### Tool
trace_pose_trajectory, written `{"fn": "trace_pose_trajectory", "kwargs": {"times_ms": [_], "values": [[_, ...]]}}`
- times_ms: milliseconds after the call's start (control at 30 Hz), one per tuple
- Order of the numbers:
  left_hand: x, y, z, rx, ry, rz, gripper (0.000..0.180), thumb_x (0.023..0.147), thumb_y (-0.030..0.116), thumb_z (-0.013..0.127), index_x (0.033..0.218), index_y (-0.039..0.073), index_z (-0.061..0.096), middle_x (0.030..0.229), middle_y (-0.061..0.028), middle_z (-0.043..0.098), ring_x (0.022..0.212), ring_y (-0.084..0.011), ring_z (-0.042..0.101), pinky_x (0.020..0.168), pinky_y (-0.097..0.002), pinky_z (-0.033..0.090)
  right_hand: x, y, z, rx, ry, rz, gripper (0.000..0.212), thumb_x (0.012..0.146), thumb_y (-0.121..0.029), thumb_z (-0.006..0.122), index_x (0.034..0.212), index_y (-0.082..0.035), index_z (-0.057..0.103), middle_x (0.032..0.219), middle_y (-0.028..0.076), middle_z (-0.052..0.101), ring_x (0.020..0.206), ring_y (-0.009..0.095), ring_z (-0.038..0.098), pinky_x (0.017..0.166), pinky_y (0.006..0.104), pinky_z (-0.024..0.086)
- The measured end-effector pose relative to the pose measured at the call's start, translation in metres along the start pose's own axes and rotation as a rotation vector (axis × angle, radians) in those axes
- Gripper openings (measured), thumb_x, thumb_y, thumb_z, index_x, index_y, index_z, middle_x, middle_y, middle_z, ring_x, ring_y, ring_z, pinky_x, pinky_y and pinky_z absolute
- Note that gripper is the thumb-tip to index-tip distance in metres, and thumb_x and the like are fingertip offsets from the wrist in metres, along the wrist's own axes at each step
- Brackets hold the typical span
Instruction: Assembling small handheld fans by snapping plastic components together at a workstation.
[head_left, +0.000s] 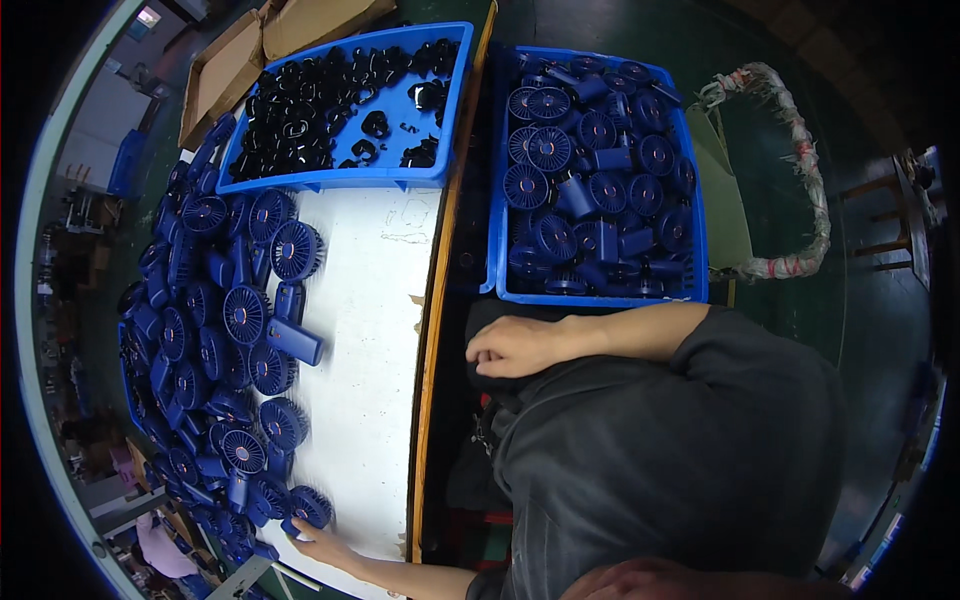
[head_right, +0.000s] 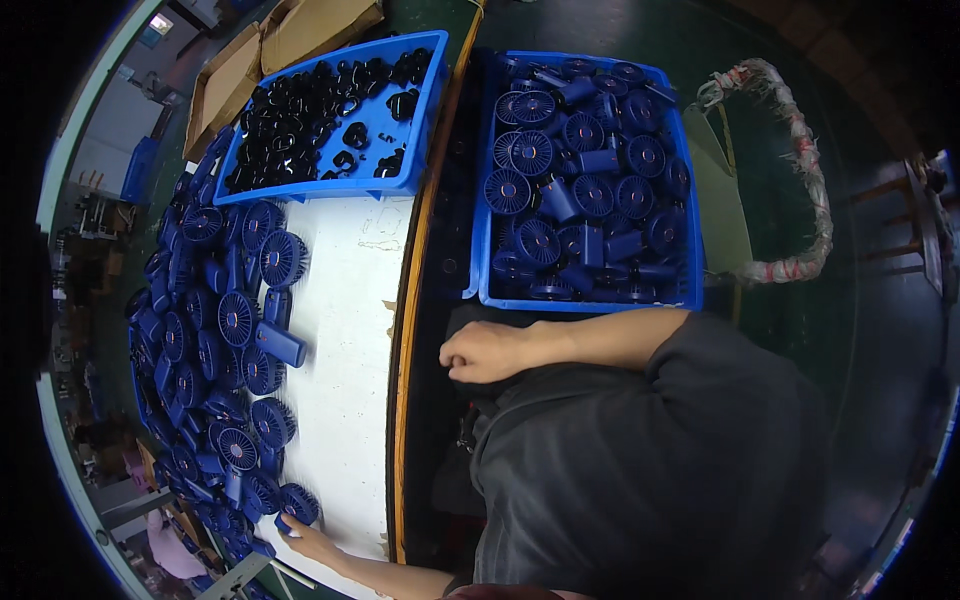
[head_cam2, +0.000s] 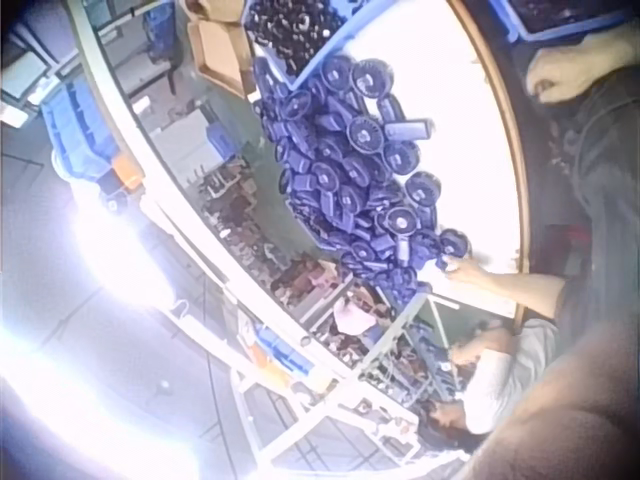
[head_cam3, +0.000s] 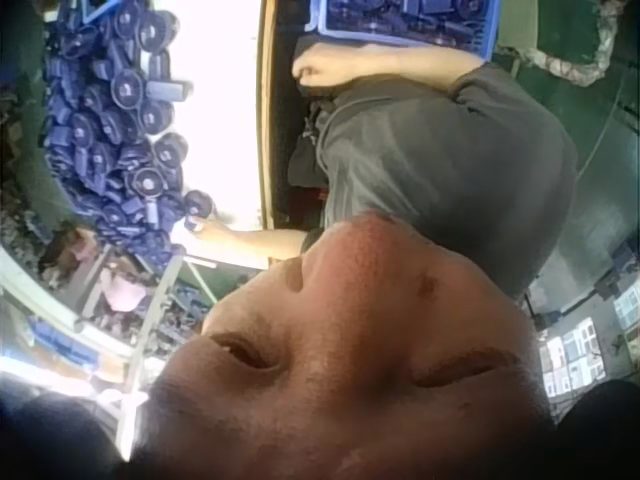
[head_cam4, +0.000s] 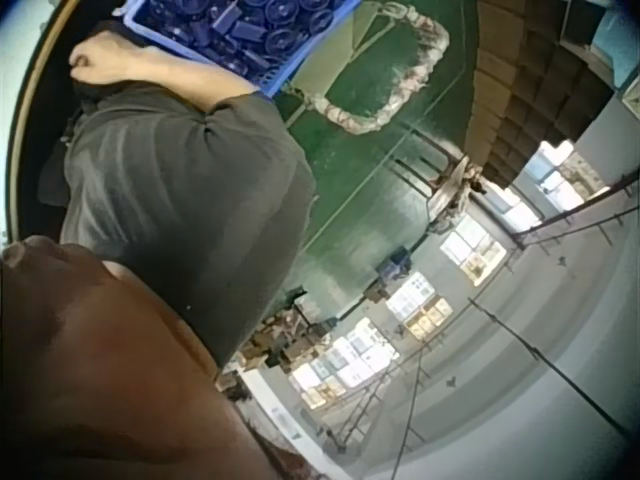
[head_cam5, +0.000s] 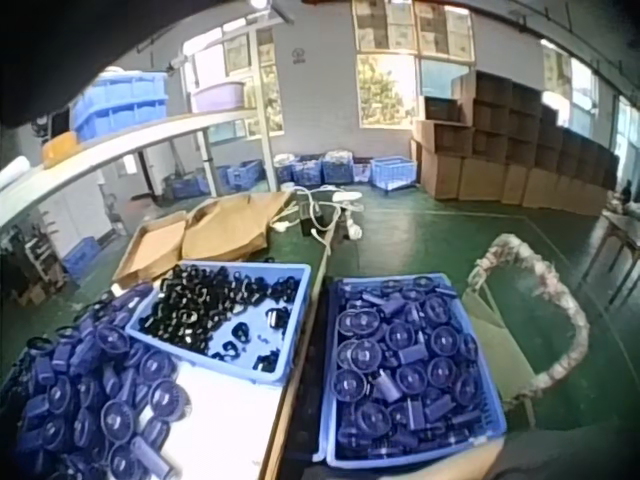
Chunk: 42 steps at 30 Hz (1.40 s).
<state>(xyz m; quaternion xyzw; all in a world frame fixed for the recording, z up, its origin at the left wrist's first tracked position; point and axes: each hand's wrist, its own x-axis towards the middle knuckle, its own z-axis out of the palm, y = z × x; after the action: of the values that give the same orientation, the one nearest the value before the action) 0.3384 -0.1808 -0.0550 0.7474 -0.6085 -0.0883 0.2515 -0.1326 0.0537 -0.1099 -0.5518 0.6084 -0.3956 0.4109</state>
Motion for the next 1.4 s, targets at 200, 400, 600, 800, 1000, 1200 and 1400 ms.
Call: {"fn": "trace_pose_trajectory", "kwargs": {"times_ms": [200, 400, 600, 800, 1000, 1200, 1400], "values": [[-0.028, 0.054, 0.003, 0.076, -0.028, 0.115, 0.082, 0.096, 0.056, 0.054, 0.139, -0.013, 0.043, 0.141, -0.0311, 0.046, 0.131, -0.0414, 0.046, 0.11, -0.0439, 0.039, 0.009, -0.01, 0.017, 0.002, -0.095, 0.017, 0.024, 0.088, -0.015, 0.061, 0.101, 0.006, 0.064, 0.084, 0.017, 0.071, 0.08, 0.032, 0.069, 0.075, 0.0411, 0.053], [-0.052, 0.088, -0.001, 0.198, -0.095, 0.139, 0.085, 0.091, 0.051, 0.064, 0.139, -0.015, 0.04, 0.138, -0.0321, 0.046, 0.129, -0.042, 0.046, 0.111, -0.0439, 0.038, 0.014, -0.007, 0.03, -0.033, -0.151, -0.031, 0.025, 0.089, -0.015, 0.06, 0.101, 0.006, 0.064, 0.086, 0.018, 0.071, 0.082, 0.032, 0.069, 0.077, 0.0412, 0.054], [-0.043, 0.084, 0.007, 0.255, -0.048, 0.199, 0.074, 0.09, 0.036, 0.068, 0.14, -0.011, 0.041, 0.135, -0.0296, 0.049, 0.126, -0.0406, 0.049, 0.108, -0.0438, 0.041, 0.006, -0.011, 0.029, -0.036, -0.129, -0.03, 0.026, 0.088, -0.015, 0.061, 0.103, 0.006, 0.065, 0.091, 0.019, 0.071, 0.086, 0.033, 0.069, 0.078, 0.0413, 0.054], [-0.093, 0.098, -0.053, -0.155, -0.145, 0.06, 0.067, 0.09, 0.028, 0.067, 0.144, -0.004, 0.042, 0.141, -0.0243, 0.048, 0.125, -0.0344, 0.052, 0.102, -0.0448, 0.045, 0.014, -0.029, 0.029, 0.045, -0.163, -0.111, 0.028, 0.088, -0.015, 0.064, 0.106, 0.006, 0.063, 0.093, 0.017, 0.069, 0.087, 0.032, 0.068, 0.08, 0.0411, 0.054], [-0.131, 0.11, -0.064, -1.203, -0.342, 0.074, 0.066, 0.095, 0.047, 0.057, 0.138, -0.002, 0.049, 0.131, -0.0206, 0.057, 0.12, -0.0317, 0.056, 0.098, -0.043, 0.045, 0.035, -0.074, 0.03, -0.067, 0.089, -0.611, 0.062, 0.084, -0.018, 0.073, 0.137, -0.002, 0.045, 0.128, 0.021, 0.053, 0.114, 0.037, 0.055, 0.092, 0.0447, 0.05], [-0.17, 0.14, -0.006, -1.958, -0.89, -0.218, 0.076, 0.096, 0.062, 0.043, 0.144, 0.004, 0.043, 0.145, -0.0183, 0.047, 0.131, -0.0317, 0.049, 0.099, -0.0507, 0.047, 0.069, -0.084, 0.061, -0.336, 0.142, -0.801, 0.07, 0.08, -0.018, 0.076, 0.14, -0.002, 0.044, 0.127, 0.021, 0.053, 0.112, 0.039, 0.056, 0.094, 0.0469, 0.048], [-0.175, 0.162, 0.022, -1.624, -0.656, -0.016, 0.095, 0.088, 0.069, 0.054, 0.153, 0.005, 0.026, 0.147, -0.02, 0.044, 0.137, -0.0361, 0.042, 0.112, -0.0501, 0.037, 0.056, -0.089, 0.032, 0.052, -0.242, -0.501, 0.051, 0.086, -0.022, 0.071, 0.128, 0.003, 0.054, 0.106, 0.022, 0.063, 0.097, 0.039, 0.064, 0.086, 0.0444, 0.051]]}}
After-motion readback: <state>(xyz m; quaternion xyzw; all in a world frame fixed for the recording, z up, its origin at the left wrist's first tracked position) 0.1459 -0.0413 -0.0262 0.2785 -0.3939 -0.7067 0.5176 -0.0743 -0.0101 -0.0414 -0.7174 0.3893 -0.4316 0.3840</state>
